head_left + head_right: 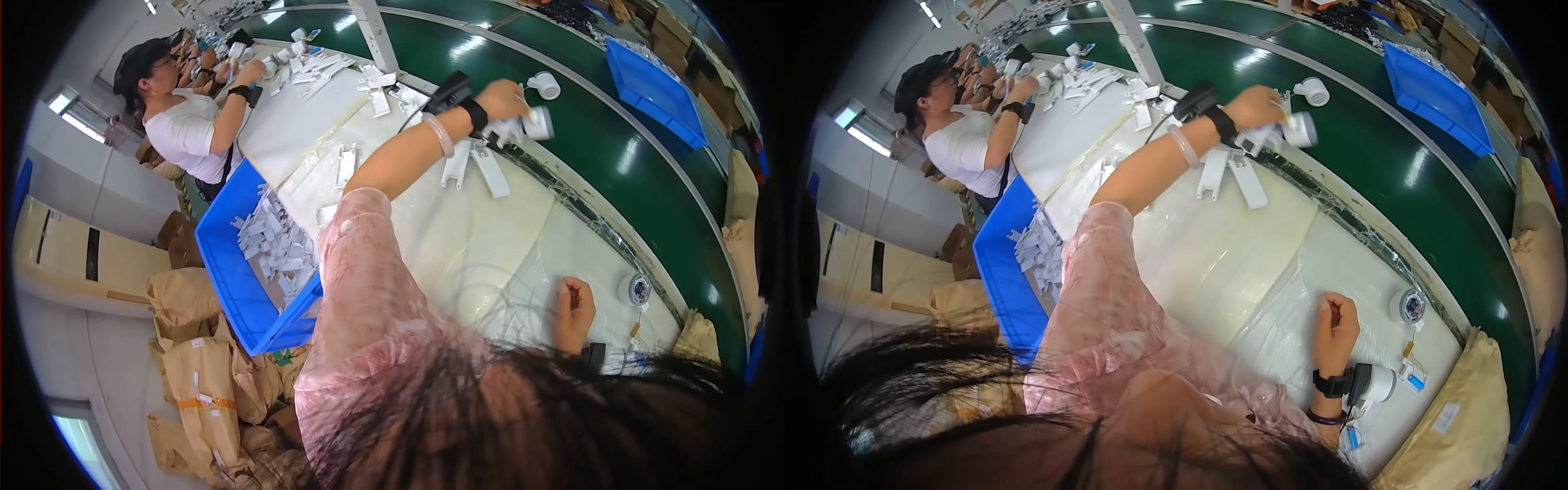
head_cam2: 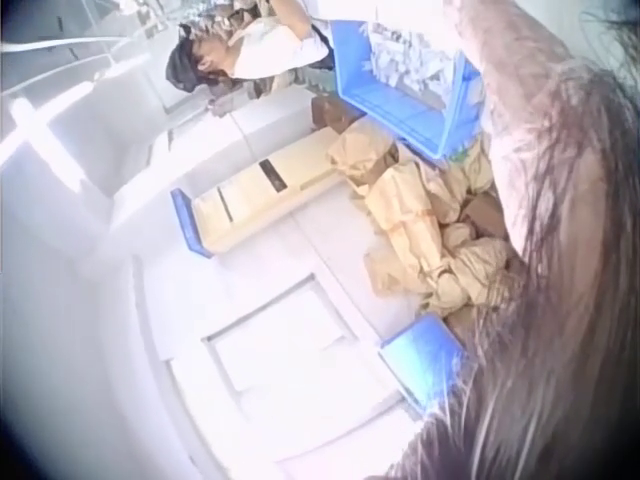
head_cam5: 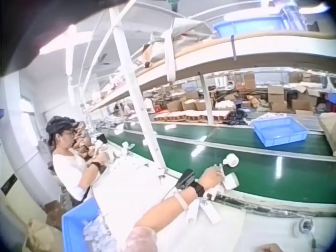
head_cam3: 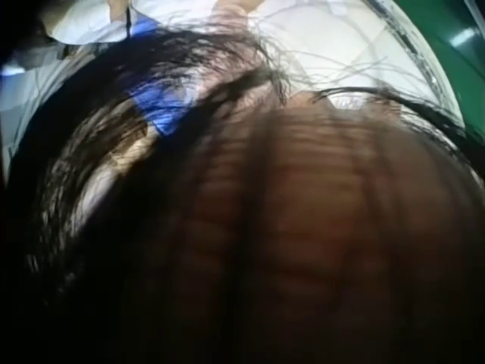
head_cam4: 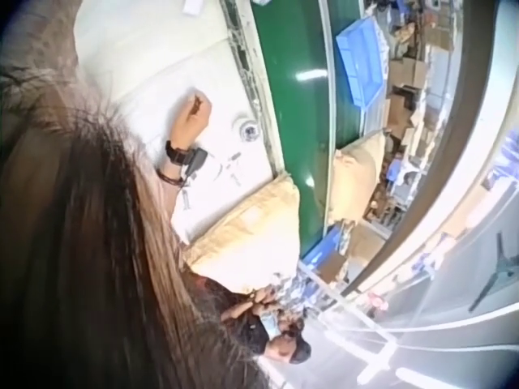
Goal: The person picks up a white plastic housing and a circuit board, fits the board into the housing by hand, and applies a small piece of tape to the assembly. They then place the unit onto a conveyor belt and reach for another housing to repeat the process.
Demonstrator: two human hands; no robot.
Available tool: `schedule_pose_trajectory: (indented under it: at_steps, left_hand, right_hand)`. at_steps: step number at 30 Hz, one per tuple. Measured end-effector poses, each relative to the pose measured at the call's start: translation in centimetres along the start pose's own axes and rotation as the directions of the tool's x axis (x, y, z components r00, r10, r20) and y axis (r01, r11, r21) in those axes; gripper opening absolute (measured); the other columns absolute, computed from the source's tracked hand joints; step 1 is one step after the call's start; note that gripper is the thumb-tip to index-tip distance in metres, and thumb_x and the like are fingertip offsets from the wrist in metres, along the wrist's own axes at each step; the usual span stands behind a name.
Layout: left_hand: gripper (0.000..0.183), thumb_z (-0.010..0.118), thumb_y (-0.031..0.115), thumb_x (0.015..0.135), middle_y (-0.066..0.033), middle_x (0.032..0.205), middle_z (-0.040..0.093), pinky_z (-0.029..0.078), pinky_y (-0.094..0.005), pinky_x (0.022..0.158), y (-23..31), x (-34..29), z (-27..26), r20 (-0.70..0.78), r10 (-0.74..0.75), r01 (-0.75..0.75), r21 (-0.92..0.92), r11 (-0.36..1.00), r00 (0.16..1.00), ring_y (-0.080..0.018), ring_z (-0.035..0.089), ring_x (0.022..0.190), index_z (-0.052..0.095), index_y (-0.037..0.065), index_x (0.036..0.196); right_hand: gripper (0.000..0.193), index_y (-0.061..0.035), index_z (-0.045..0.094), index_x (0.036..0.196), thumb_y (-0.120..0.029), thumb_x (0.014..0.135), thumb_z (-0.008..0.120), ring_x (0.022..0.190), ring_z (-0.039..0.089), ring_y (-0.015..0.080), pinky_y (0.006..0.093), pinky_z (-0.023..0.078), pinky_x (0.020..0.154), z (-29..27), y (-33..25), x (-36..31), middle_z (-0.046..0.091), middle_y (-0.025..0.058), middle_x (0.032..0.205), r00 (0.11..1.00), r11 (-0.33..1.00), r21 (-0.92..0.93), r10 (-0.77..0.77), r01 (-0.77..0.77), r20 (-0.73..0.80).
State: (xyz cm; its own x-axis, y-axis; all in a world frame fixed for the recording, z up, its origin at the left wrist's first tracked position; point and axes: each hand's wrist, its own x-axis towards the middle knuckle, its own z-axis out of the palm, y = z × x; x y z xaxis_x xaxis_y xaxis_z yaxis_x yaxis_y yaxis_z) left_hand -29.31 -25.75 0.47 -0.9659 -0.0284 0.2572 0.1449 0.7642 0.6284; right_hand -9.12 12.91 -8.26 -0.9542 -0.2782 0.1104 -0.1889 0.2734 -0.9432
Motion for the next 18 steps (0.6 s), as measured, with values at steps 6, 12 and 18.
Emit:
schedule_pose_trajectory:
  at_steps: [6,12,18]
  left_hand:
    - [0.039,0.071,0.031,0.074,-0.0215,0.097,0.066,0.051,-0.0400,0.080,8.2,-8.9,6.4,0.277,0.214,-0.205,-0.059,0.977,0.937,-0.0336,0.065,0.089,0.069,0.002,0.100]
    - [0.070,0.070,0.015,0.072,-0.0252,0.115,0.059,0.047,-0.0404,0.092,12.8,-16.7,8.9,0.388,0.372,-0.311,-0.212,0.926,0.843,-0.0397,0.057,0.110,0.041,-0.001,0.134]
    - [0.079,0.074,0.016,0.070,-0.0241,0.117,0.054,0.047,-0.0435,0.090,14.9,-20.4,7.6,0.298,0.377,-0.330,-0.195,0.923,0.877,-0.0417,0.053,0.110,0.038,0.002,0.139]
  right_hand:
    - [0.018,0.0012,0.060,0.111,-0.005,0.094,0.058,0.079,0.057,0.0098,0.0234,0.047,0.075,0.0,-1.1,-0.9,0.062,0.0041,0.095,0.997,0.984,0.177,-0.014,0.027,-0.074]
    - [0.024,-0.0025,0.063,0.107,0.004,0.084,0.063,0.091,0.059,0.0292,0.0358,0.046,0.083,0.4,-5.5,-0.8,0.063,0.0138,0.101,0.735,0.726,-0.422,-0.654,0.543,-0.180]
    - [0.029,-0.0077,0.064,0.108,-0.014,0.080,0.070,0.104,0.055,0.0271,0.0453,0.035,0.098,0.1,-5.5,-0.8,0.060,0.0081,0.111,0.829,0.697,-0.566,-0.558,0.440,-0.042]
